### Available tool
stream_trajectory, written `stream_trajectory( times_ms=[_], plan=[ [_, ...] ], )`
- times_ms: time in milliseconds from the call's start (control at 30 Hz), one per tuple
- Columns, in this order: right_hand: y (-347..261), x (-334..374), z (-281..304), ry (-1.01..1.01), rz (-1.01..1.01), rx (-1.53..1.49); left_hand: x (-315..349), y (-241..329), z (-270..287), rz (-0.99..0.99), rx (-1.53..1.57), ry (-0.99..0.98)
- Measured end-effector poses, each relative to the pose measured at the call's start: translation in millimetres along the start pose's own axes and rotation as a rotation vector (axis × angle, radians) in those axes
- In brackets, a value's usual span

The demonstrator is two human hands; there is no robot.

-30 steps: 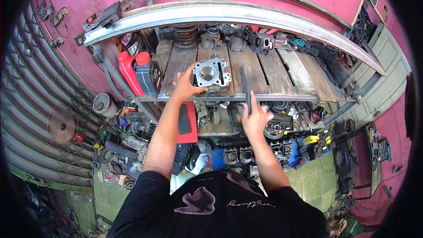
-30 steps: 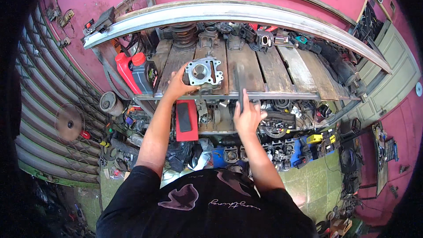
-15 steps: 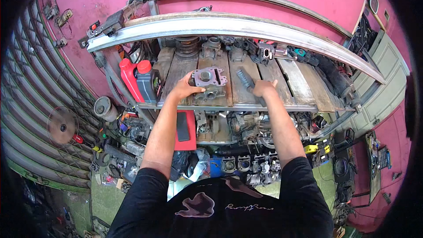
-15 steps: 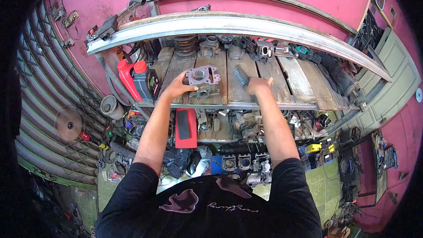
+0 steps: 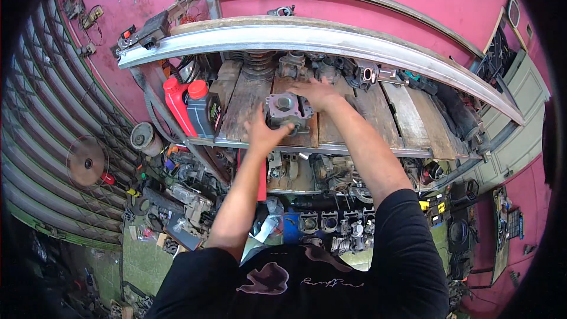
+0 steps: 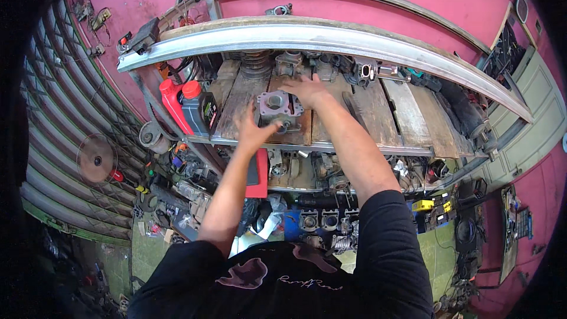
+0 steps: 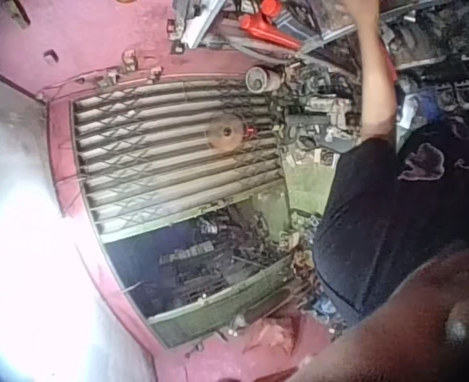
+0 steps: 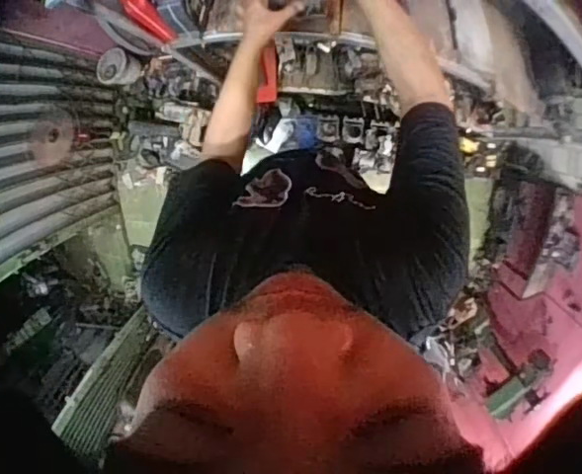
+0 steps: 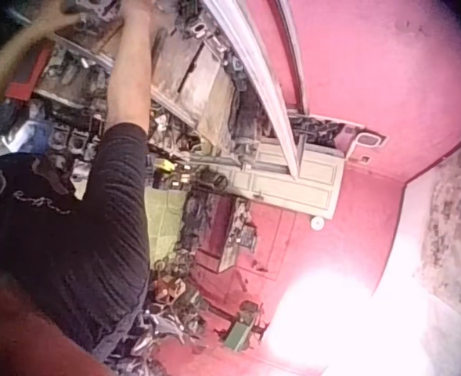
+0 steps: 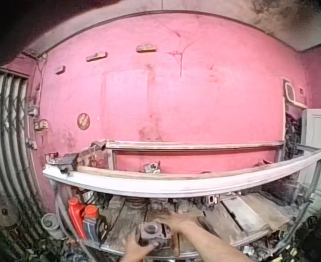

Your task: The person places two bottles of red motor oil on a metal shelf in a workshop. They then pick up a metal engine part and a sanding block, proceeding to sand the surface of the part repeatedly. The person rotates the part to sand different sides and edges, focusing on smoothing the metal surface.

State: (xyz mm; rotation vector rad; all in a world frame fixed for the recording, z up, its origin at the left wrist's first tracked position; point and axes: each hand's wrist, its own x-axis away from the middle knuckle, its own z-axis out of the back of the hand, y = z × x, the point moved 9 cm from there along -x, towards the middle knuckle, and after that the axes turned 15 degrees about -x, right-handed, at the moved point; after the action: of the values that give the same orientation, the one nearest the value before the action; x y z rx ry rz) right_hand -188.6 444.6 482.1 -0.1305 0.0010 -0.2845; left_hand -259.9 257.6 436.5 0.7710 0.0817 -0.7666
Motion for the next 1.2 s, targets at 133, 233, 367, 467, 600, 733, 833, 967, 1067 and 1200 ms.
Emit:
stream_trajectory(
  times_ms=[133, 233, 367, 467, 600, 733, 833, 967, 1067, 1200],
  plan=[
    [15.4, 1.9, -7.1, -0.039, -0.067, -0.114, 33.4, 27.4, -1.4, 0.077, -0.186, -0.071],
    [-0.3, 19.6, 5.8, 0.045, -0.117, -0.151, 19.2, 3.4, 4.3, 0.061, -0.196, -0.011],
    [-12.3, 42.8, 2.6, 0.231, -0.121, -0.131, -11.6, -49.2, 8.7, -0.090, -0.130, 0.201],
    [-7.9, 58.0, -9.9, 0.285, -0.234, -0.219, -11.1, -40.6, -8.1, -0.106, -0.094, -0.010],
    [-9.2, 64.3, -32.5, 0.317, -0.338, -0.285, -9.9, -22.0, -4.9, -0.190, -0.104, 0.035],
    [-5.4, 64.9, -39.3, 0.353, -0.347, -0.349, -11.9, -16.6, -3.7, -0.112, -0.168, 0.087],
    [-8.5, 68.9, -38.3, 0.363, -0.365, -0.372, -10.6, -15.8, -1.9, -0.104, -0.160, 0.094],
    [-15.2, 81.7, -35.8, 0.428, -0.383, -0.426, -4.4, -15.7, 12.4, -0.197, -0.262, 0.172],
    [-23.1, 101.1, -30.6, 0.376, -0.448, -0.541, 6.1, -4.4, 30.0, -0.231, -0.187, 0.148],
    [-11.0, 108.3, -20.6, 0.386, -0.489, -0.694, 2.3, 11.4, 40.8, -0.177, -0.234, 0.013]
  ],
)
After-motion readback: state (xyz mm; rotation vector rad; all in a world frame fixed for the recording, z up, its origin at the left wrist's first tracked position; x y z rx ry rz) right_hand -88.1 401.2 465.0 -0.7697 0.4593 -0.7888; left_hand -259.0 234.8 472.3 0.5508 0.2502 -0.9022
